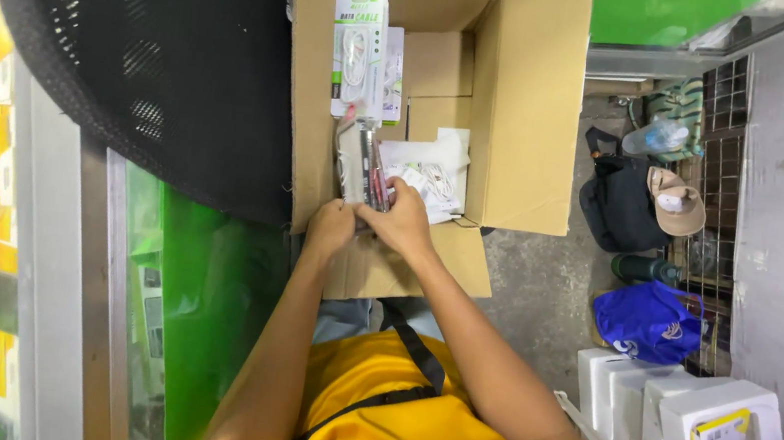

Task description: Unpacking and checking mobile phone accessories and smartphones from a large delivery box.

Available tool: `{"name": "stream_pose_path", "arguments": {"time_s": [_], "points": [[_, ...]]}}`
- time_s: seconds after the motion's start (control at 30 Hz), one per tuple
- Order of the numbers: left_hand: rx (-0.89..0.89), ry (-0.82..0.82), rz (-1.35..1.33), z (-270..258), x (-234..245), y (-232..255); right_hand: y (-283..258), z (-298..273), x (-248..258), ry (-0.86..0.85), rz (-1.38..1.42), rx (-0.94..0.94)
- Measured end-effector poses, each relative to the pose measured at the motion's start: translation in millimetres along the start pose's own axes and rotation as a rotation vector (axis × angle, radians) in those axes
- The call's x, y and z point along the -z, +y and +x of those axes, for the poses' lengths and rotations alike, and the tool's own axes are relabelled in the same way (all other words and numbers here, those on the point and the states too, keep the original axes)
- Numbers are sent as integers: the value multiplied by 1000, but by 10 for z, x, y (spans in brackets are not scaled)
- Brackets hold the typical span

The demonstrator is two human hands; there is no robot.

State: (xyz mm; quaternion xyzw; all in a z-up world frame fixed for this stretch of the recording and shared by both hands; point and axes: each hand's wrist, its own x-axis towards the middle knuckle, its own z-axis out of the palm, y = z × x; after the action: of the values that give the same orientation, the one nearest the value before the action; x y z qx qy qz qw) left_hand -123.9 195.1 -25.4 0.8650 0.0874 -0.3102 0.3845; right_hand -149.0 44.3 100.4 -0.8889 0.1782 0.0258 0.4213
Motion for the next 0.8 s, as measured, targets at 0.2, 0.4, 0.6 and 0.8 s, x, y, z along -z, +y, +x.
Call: {"name": "stream_pose_path", "arguments": {"time_s": [0.2, 0.4, 0.6, 0.8], "points": [[-15, 148, 57, -734, 582, 966, 192, 57, -187, -91, 110, -92], [-376, 381, 207, -649, 304, 784, 453, 173, -307, -182, 293, -92], [-357, 307, 212, -806, 537, 1119, 892, 212, -533, -252, 670, -271], [-260, 221, 320, -537, 491, 1060, 1020, 278, -430, -321, 647, -205]]}}
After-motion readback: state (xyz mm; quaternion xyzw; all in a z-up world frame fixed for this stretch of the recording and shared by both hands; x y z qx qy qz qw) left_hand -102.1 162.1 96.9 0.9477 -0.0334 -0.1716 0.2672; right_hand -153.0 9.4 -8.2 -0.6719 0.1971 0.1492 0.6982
